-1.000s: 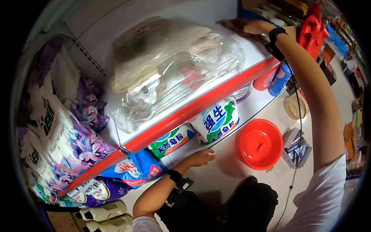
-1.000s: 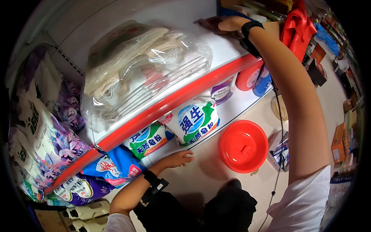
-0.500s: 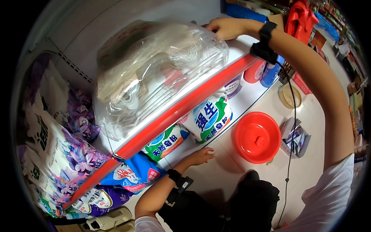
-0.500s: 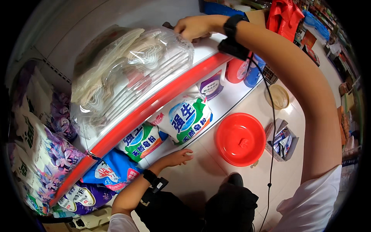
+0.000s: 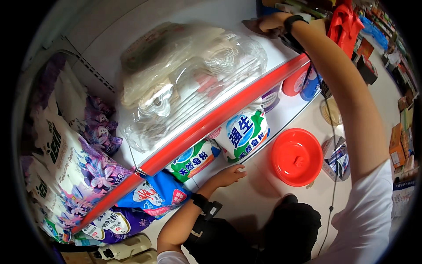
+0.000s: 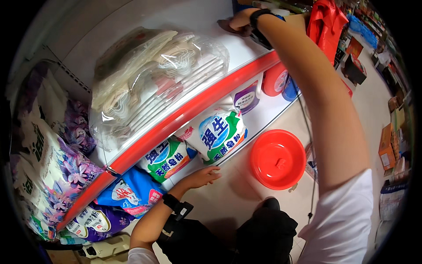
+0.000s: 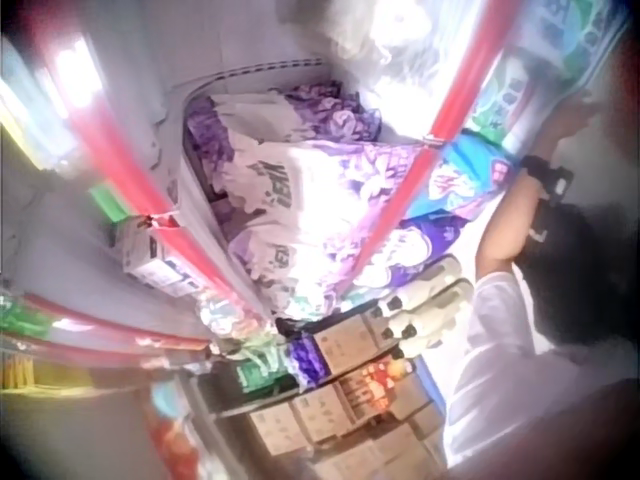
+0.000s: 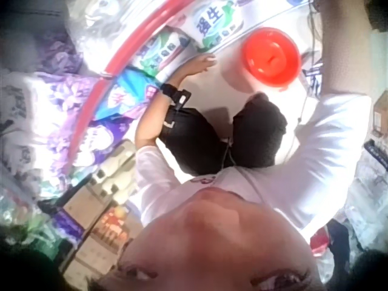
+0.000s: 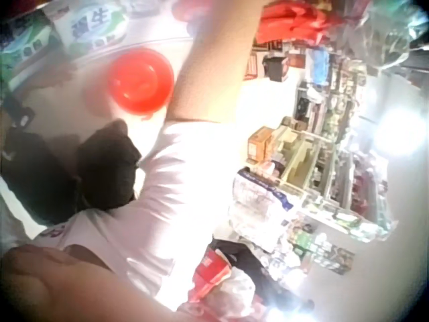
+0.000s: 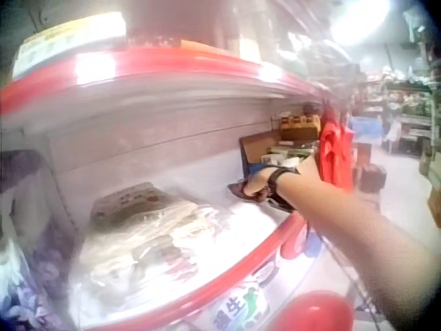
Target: The person wipes grocery store shelves with a cloth and organizes various packaged items, including bags of laundry detergent, plastic bags, and boxed snacks.
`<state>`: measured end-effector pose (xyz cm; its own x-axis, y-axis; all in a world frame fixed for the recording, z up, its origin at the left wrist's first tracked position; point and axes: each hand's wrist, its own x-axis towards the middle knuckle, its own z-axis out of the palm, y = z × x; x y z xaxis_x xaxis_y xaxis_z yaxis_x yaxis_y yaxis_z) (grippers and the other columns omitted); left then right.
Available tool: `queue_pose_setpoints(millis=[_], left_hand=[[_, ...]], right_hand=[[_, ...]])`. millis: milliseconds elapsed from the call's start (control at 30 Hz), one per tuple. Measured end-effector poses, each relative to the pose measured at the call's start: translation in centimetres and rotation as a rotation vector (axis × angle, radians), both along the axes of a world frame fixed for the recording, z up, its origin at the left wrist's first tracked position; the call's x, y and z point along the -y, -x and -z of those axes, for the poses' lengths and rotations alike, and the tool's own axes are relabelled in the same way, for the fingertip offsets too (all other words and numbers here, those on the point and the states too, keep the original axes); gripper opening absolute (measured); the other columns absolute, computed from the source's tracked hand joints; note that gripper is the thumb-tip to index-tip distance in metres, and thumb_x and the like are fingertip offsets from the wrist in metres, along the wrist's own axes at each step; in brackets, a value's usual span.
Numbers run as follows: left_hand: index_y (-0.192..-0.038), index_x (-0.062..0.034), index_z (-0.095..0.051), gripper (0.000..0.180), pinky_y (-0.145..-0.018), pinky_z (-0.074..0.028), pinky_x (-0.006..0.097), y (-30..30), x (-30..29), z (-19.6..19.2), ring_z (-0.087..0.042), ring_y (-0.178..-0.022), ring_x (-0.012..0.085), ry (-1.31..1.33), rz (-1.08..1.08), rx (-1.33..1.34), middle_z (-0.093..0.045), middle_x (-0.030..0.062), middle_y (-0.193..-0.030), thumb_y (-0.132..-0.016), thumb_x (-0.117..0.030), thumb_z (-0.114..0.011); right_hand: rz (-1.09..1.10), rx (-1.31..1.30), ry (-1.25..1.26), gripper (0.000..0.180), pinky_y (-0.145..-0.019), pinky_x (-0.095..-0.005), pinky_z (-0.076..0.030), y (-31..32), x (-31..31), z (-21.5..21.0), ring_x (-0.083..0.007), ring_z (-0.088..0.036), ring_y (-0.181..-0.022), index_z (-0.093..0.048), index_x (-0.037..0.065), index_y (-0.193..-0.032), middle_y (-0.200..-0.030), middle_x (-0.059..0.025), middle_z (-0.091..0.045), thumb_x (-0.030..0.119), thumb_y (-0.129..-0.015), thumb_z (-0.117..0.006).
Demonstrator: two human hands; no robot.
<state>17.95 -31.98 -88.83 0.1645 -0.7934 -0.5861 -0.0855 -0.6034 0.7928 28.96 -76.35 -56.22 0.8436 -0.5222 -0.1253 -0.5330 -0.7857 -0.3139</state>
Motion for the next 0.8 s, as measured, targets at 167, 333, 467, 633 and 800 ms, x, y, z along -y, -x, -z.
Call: queue_pose_setpoints(millis=[167, 333, 467, 633, 800], left_hand=[[-0.146, -0.0045, -0.045, 0.073, -0.081, -0.051, 0.031, -0.2, 2.2, -1.2, -0.064, -0.093, 0.0186, -0.026, 0.013, 0.028, -0.067, 0.0137, -0.117, -0.095, -0.054, -0.062], [-0.146, -0.0073, -0.045, 0.07, -0.079, -0.051, 0.03, -0.3, 1.0, 0.8, -0.064, -0.095, 0.0172, -0.069, 0.011, 0.019, -0.065, 0.0137, -0.125, -0.096, -0.053, -0.062], [-0.146, -0.0069, -0.045, 0.07, -0.079, -0.051, 0.03, 0.0, 2.0, 1.0, -0.064, -0.094, 0.0158, -0.074, 0.054, -0.029, -0.065, 0.0121, -0.123, -0.096, -0.053, -0.061], [-0.146, -0.0062, -0.044, 0.072, -0.079, -0.051, 0.03, 0.0, 2.1, 1.5, -0.064, -0.094, 0.0161, -0.08, 0.078, -0.016, -0.065, 0.0105, -0.123, -0.097, -0.055, -0.06], [-0.146, -0.0058, -0.045, 0.072, -0.078, -0.05, 0.03, -0.2, 1.0, 0.1, -0.063, -0.094, 0.0165, -0.02, 0.028, -0.001, -0.065, 0.0106, -0.119, -0.097, -0.056, -0.059]], right_hand=[[-0.43, 0.278, 0.156, 0.047, -0.064, -0.0344, -0.052, -3.8, 1.4, 2.0, -0.0235, -0.067, -0.082, -0.064, 0.008, -0.131, -0.1, -0.0164, -0.071, 0.004, -0.085, -0.053], [-0.428, 0.183, 0.067, 0.063, -0.072, -0.033, -0.05, -2.1, -4.7, 1.4, -0.0205, -0.062, -0.093, -0.07, 0.017, -0.127, -0.108, -0.012, -0.07, 0.002, -0.069, -0.05], [-0.588, 0.146, -0.202, 0.072, -0.07, -0.0309, -0.049, -0.7, -3.8, 1.7, -0.0191, -0.061, -0.094, -0.07, 0.016, -0.127, -0.107, -0.011, -0.068, 0.002, -0.06, -0.049], [-0.34, 0.107, -0.061, 0.064, -0.065, -0.0334, -0.047, -0.1, -2.1, 1.0, -0.0178, -0.062, -0.076, -0.071, 0.016, -0.125, -0.092, -0.0095, -0.069, 0.009, -0.064, -0.051], [-0.108, 0.131, 0.081, 0.06, -0.075, -0.028, -0.051, 0.6, -2.4, 0.7, -0.0141, -0.065, -0.086, -0.05, 0.025, -0.147, -0.107, -0.0096, -0.071, 0.017, -0.087, -0.048]])
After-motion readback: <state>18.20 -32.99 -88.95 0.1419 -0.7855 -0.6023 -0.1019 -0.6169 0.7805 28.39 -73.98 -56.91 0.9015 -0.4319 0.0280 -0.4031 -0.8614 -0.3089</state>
